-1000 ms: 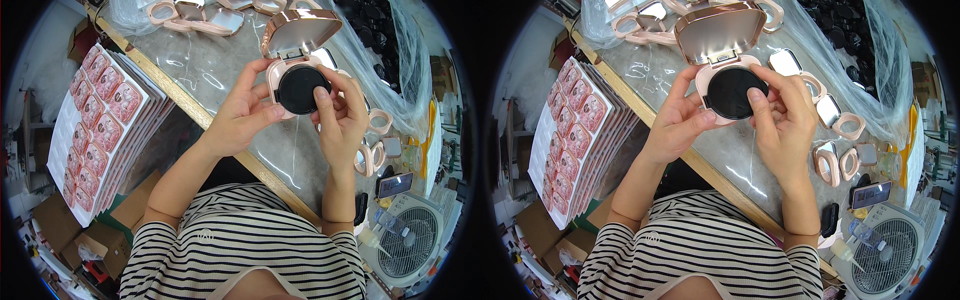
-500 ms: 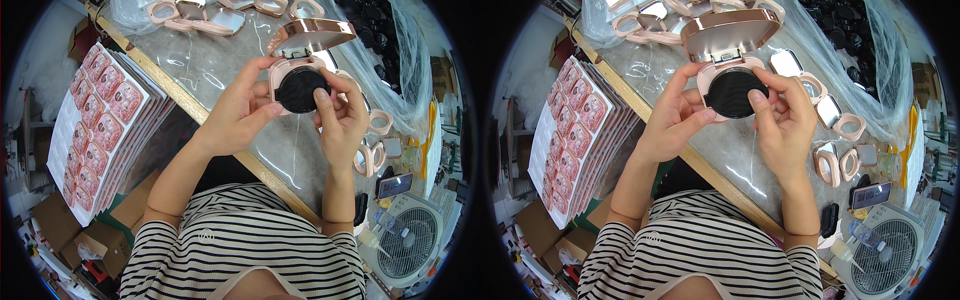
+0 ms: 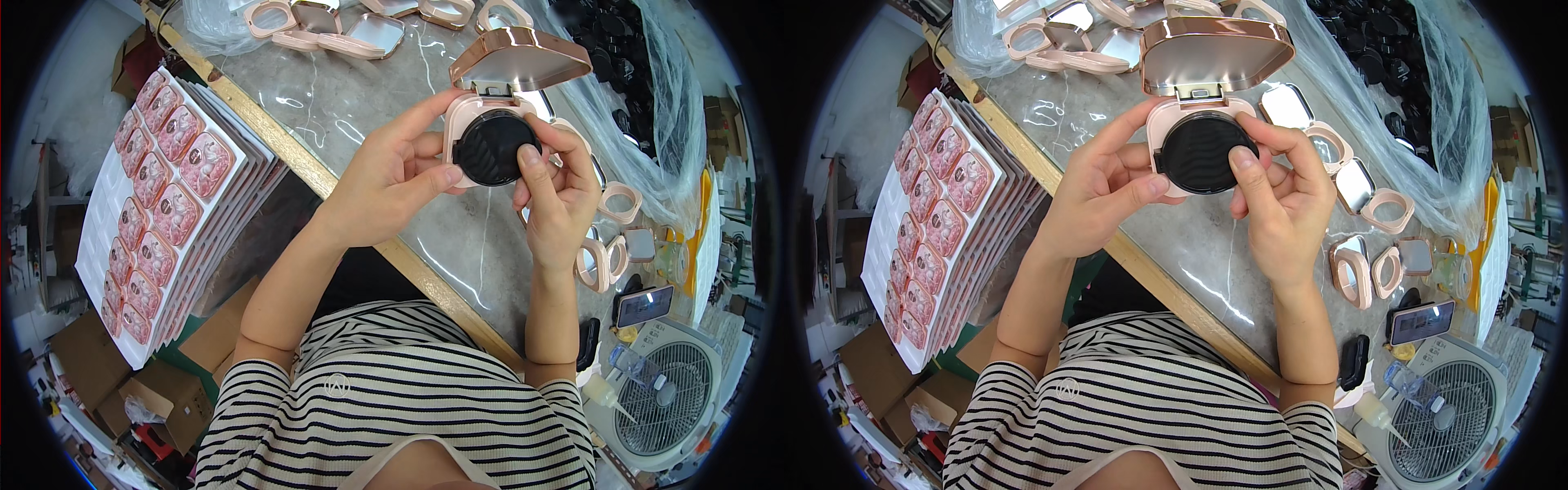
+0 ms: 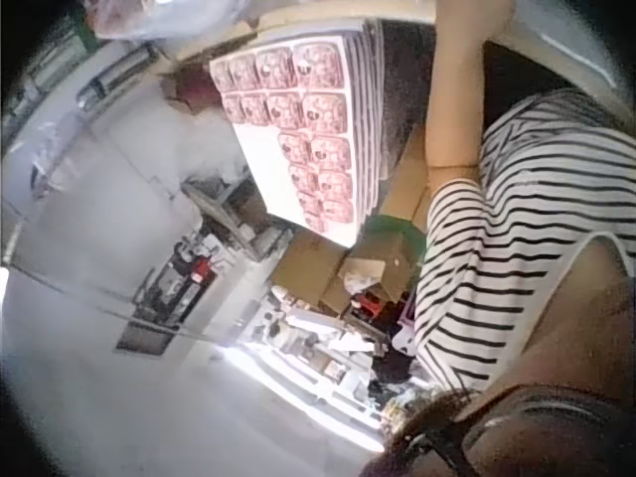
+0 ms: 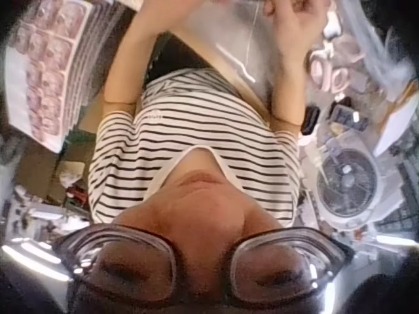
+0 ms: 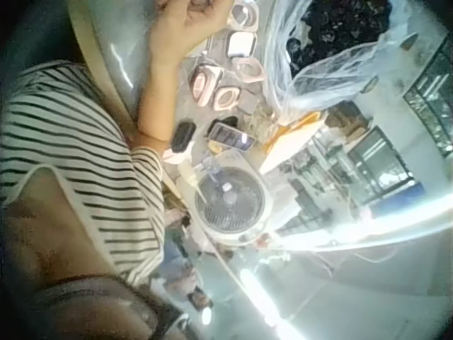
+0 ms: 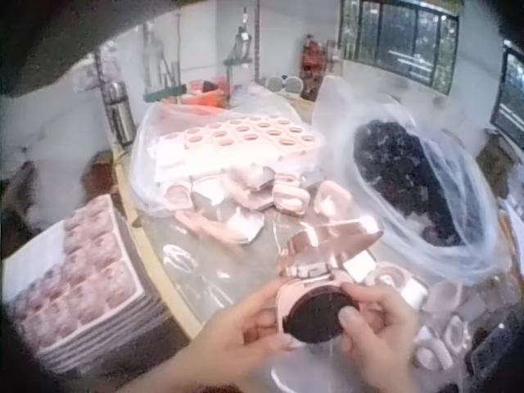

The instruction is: The person assembles makeup compacts by inserting cushion pods into compact cases, closing the compacts, and placing them into a packaging tray.

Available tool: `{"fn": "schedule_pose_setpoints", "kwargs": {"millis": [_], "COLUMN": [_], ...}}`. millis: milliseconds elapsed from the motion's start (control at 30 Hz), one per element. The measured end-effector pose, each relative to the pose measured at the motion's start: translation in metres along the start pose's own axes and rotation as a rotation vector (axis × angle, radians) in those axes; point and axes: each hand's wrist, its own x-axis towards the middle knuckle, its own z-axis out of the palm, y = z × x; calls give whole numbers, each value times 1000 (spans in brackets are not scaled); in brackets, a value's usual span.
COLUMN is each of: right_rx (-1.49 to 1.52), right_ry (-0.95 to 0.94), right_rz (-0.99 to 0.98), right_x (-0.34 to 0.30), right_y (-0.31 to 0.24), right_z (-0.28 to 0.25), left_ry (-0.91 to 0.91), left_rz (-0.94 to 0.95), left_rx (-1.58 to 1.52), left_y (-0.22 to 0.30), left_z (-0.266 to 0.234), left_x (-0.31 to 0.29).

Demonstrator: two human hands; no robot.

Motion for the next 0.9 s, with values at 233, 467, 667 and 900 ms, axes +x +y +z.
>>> {"fn": "schedule_pose_setpoints", "kwargs": {"millis": [233,467,667,900], "right_rx": [29,-51,-143,-89], "right_ry": [-13,19,67,-129], "right_rz": [0,-7,-148,67], "right_x": [1,-1,11,6], "right_y": [1,-2,3,3], "right_z": [-2,-1,-2,-11], "left_ry": [15,26,13,-39], "left_rz": [-55,-35,-49,-35], "left_rx": [-38,-32,-104,-68], "left_y": [0,-1,2,1], "left_z": [0,1,-6,-8], "left_x": [0,1,3,3]}}
